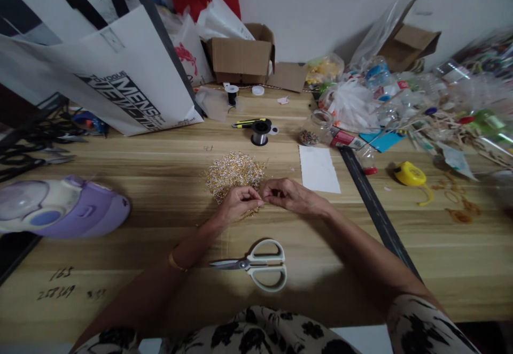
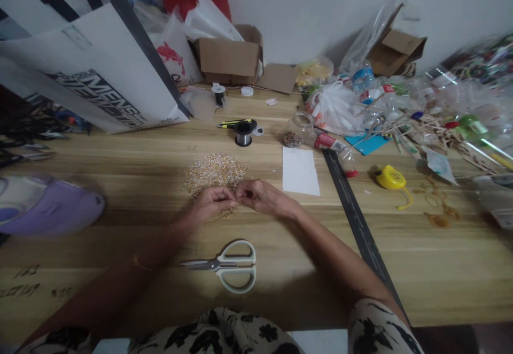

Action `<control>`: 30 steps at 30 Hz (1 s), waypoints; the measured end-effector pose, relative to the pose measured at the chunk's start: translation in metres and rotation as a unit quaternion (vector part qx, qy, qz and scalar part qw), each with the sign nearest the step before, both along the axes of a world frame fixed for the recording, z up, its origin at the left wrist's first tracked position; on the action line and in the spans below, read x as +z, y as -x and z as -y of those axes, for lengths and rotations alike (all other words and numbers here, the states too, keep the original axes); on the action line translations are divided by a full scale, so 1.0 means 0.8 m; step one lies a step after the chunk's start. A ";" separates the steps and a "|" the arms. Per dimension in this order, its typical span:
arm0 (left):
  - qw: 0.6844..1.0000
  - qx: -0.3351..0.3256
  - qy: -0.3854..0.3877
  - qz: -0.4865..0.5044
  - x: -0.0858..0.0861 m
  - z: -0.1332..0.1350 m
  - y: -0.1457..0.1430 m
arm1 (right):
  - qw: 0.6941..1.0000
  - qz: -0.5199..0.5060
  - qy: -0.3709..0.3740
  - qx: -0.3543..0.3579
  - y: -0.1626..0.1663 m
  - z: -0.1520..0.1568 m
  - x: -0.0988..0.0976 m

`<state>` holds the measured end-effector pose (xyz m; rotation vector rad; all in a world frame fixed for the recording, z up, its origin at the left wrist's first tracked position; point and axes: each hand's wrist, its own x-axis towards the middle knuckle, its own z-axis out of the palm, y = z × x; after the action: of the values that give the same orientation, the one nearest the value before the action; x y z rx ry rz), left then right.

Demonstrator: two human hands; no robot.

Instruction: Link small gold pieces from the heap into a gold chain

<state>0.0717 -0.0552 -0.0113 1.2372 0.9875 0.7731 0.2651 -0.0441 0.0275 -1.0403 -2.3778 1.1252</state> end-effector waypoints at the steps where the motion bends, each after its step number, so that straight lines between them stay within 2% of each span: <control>1: 1.000 -0.002 0.005 0.003 0.001 0.000 0.001 | 1.000 0.001 0.003 0.001 0.000 0.000 0.000; 10: 0.999 0.005 0.028 0.015 0.003 -0.003 0.002 | 1.000 -0.001 0.013 0.010 0.001 0.001 0.001; 20: 0.999 0.016 0.026 0.010 0.000 -0.002 0.001 | 0.999 0.013 -0.023 0.022 0.004 0.003 -0.001; 30: 0.999 0.036 0.015 0.017 -0.006 -0.005 0.002 | 1.000 0.018 -0.020 -0.004 0.004 0.002 -0.003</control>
<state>0.0700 -0.0515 -0.0160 1.1655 1.0173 0.8301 0.2617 -0.0458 0.0251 -1.0641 -2.4119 1.0595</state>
